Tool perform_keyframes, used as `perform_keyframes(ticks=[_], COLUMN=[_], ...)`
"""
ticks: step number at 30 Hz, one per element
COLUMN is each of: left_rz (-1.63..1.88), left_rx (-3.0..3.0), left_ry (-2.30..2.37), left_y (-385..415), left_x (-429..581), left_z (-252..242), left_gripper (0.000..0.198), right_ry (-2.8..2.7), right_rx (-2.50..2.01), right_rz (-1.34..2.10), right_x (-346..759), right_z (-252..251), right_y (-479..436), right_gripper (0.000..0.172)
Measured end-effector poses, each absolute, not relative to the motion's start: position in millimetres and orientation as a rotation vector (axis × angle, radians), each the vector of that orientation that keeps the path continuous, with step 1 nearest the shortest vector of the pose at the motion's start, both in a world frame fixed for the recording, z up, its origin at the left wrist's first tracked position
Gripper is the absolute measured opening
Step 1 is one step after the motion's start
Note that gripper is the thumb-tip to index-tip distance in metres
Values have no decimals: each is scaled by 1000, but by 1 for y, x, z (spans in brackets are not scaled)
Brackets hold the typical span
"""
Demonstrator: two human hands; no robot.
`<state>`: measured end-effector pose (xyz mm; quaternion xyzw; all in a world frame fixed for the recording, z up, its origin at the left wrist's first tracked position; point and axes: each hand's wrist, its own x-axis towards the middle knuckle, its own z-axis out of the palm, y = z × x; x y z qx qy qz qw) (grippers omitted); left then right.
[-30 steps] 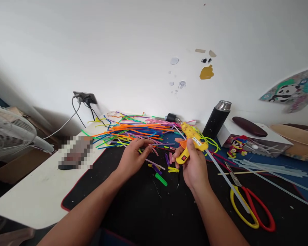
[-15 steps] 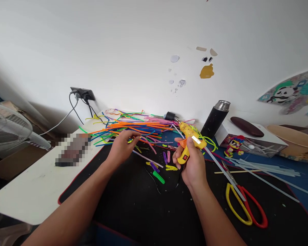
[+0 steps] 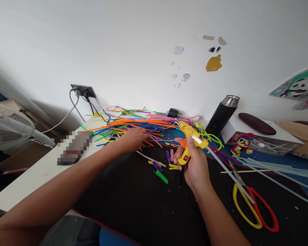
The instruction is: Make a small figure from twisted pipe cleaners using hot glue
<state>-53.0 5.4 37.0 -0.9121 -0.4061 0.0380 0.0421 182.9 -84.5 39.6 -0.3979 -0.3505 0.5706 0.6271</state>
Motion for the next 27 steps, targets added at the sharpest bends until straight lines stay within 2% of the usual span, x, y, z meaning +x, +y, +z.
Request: perform_keyframes(ticks=[3, 17, 23, 25, 27], left_rz=[159, 24, -339, -467, -445], left_rx=[-2791, -2643, -2804, -2767, -2818], left_ry=[-1145, -1373, -1336, -1342, -1315], left_y=[11, 56, 30, 15, 2], left_x=[-57, -46, -66, -71, -73], left_z=[37, 23, 39, 45, 48], left_gripper=[13, 22, 34, 29, 29], right_ry=[-812, -798, -788, -790, -789], right_rx=[-932, -1016, -1043, -1035, -1032], right_rz=[1336, 1421, 1429, 1443, 1450], right_x=[182, 176, 173, 173, 173], right_z=[38, 43, 43, 43, 42], right_y=[-86, -92, -91, -92, -92], right_gripper=[54, 53, 54, 53, 53])
